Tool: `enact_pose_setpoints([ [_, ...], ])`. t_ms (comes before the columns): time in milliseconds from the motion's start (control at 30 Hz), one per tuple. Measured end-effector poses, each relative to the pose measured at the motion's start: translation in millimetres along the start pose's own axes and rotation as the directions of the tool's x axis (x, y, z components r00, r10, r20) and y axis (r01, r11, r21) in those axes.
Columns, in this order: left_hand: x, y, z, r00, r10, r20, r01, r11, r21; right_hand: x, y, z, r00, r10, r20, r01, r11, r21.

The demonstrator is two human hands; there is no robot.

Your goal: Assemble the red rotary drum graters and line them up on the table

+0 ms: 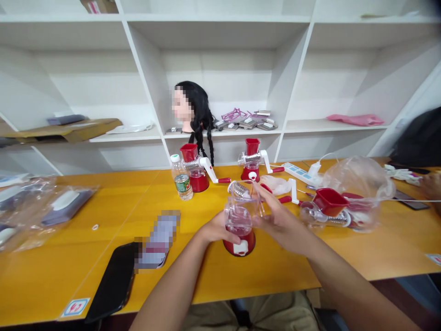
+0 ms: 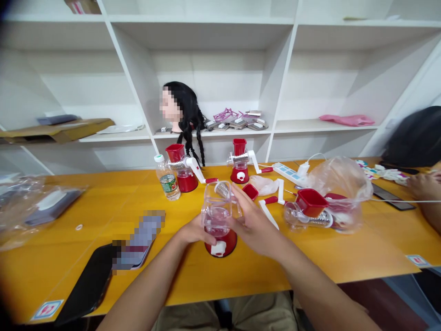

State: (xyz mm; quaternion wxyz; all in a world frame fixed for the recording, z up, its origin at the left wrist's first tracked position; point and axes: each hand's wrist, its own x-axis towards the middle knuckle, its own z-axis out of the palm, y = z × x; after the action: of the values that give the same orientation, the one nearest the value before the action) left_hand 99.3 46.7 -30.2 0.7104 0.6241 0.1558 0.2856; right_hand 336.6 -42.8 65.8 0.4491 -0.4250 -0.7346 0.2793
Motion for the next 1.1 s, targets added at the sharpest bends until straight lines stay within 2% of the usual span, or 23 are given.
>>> enact_pose_setpoints([
  [67,1,-5,2.0,0.999,-0.016,-0.037,0.016,1.0,0.003,8,22,-19,0.999,0.036,-0.006,-0.036,0.998,-0.051],
  [100,1,-7,1.3,0.998,-0.02,-0.053,0.021,1.0,0.006,16,37,-30,0.995,0.059,-0.083,-0.068,0.992,-0.11],
  [133,2,-8,0.0,0.998,-0.024,-0.066,0.024,1.0,0.005,24,55,-39,0.97,0.072,-0.232,-0.12,0.972,-0.201],
  [167,2,-10,-1.7,0.997,-0.025,-0.079,0.025,1.0,0.002,33,73,-46,0.943,0.088,-0.321,-0.197,0.925,-0.324],
  [200,3,-10,-3.4,0.995,-0.024,-0.092,0.024,1.0,-0.003,40,90,-50,0.955,0.118,-0.27,-0.234,0.862,-0.45],
  [300,4,-12,-6.6,0.991,-0.021,-0.133,0.022,1.0,0.007,52,127,-42,0.984,0.135,-0.117,-0.177,0.826,-0.536],
  [367,4,-12,-6.8,0.987,-0.012,-0.159,0.016,1.0,0.023,51,139,-31,0.989,0.121,-0.084,-0.147,0.819,-0.555],
  [433,4,-13,-6.3,0.986,-0.006,-0.167,0.01,1.0,0.022,50,141,-26,0.988,0.105,-0.112,-0.15,0.809,-0.568],
  [500,4,-13,-6.2,0.988,-0.011,-0.153,0.012,1.0,0.005,51,136,-32,0.982,0.091,-0.168,-0.172,0.803,-0.571],
  [567,4,-14,-6.8,0.99,-0.023,-0.137,0.023,1.0,-0.006,55,124,-46,0.966,0.075,-0.248,-0.191,0.852,-0.488],
  [600,4,-14,-7.2,0.99,-0.026,-0.137,0.025,1.0,-0.006,57,115,-53,0.953,0.064,-0.296,-0.178,0.909,-0.376],
  [667,5,-14,-7.8,0.99,-0.024,-0.141,0.023,1.0,-0.004,61,93,-64,0.923,0.048,-0.382,-0.07,0.997,-0.045],
  [733,5,-13,-7.9,0.991,-0.015,-0.136,0.013,1.0,-0.01,62,67,-67,0.909,0.038,-0.414,0.07,0.968,0.241],
  [800,5,-12,-7.7,0.993,-0.007,-0.12,0.005,1.0,-0.019,61,43,-62,0.924,0.015,-0.382,0.122,0.935,0.332],
  [900,4,-12,-7.9,0.997,-0.006,-0.083,0.004,1.0,-0.024,56,20,-53,0.944,-0.045,-0.326,0.149,0.941,0.303],
  [967,3,-12,-8.6,0.998,-0.007,-0.06,0.006,1.0,-0.021,53,9,-50,0.955,-0.158,-0.249,0.212,0.956,0.204],
  [1033,3,-12,-9.0,0.999,-0.003,-0.052,0.002,1.0,-0.016,52,-1,-51,0.948,-0.302,-0.1,0.309,0.95,0.055],
  [1100,3,-12,-8.7,0.998,0.001,-0.055,-0.002,1.0,-0.008,54,-13,-53,0.913,-0.403,0.068,0.408,0.909,-0.086],
])
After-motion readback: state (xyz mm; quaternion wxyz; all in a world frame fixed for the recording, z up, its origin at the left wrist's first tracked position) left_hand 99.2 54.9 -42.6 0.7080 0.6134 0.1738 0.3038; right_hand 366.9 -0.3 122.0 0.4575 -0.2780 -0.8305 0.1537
